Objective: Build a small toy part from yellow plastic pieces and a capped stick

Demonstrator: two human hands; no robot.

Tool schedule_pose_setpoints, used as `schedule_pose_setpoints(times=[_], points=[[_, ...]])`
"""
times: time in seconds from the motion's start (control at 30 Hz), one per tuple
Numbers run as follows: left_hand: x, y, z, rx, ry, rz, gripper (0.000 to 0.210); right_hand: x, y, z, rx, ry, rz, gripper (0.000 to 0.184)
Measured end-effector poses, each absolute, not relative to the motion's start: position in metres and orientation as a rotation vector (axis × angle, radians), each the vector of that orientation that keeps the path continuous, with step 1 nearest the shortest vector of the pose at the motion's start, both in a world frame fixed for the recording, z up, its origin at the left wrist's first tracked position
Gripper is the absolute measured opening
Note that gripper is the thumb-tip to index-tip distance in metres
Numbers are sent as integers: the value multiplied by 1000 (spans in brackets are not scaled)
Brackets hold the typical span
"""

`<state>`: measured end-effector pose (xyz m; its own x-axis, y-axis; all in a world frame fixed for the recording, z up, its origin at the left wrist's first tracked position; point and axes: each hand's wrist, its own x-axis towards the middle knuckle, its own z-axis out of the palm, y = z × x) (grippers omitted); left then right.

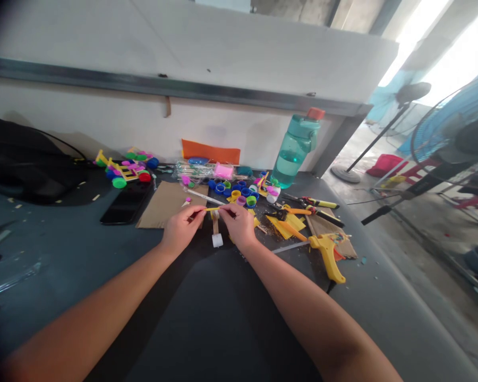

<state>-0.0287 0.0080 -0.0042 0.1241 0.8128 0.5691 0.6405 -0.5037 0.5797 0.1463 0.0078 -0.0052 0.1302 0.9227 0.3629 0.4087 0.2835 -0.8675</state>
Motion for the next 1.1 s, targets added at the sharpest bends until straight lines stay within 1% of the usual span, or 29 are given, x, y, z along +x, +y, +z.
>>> schedule_pose_setpoints(times=[1.1], points=[[-28, 6, 0, 2337, 1398, 1327, 24, 148, 6, 0, -1312, -1459, 557, 17]])
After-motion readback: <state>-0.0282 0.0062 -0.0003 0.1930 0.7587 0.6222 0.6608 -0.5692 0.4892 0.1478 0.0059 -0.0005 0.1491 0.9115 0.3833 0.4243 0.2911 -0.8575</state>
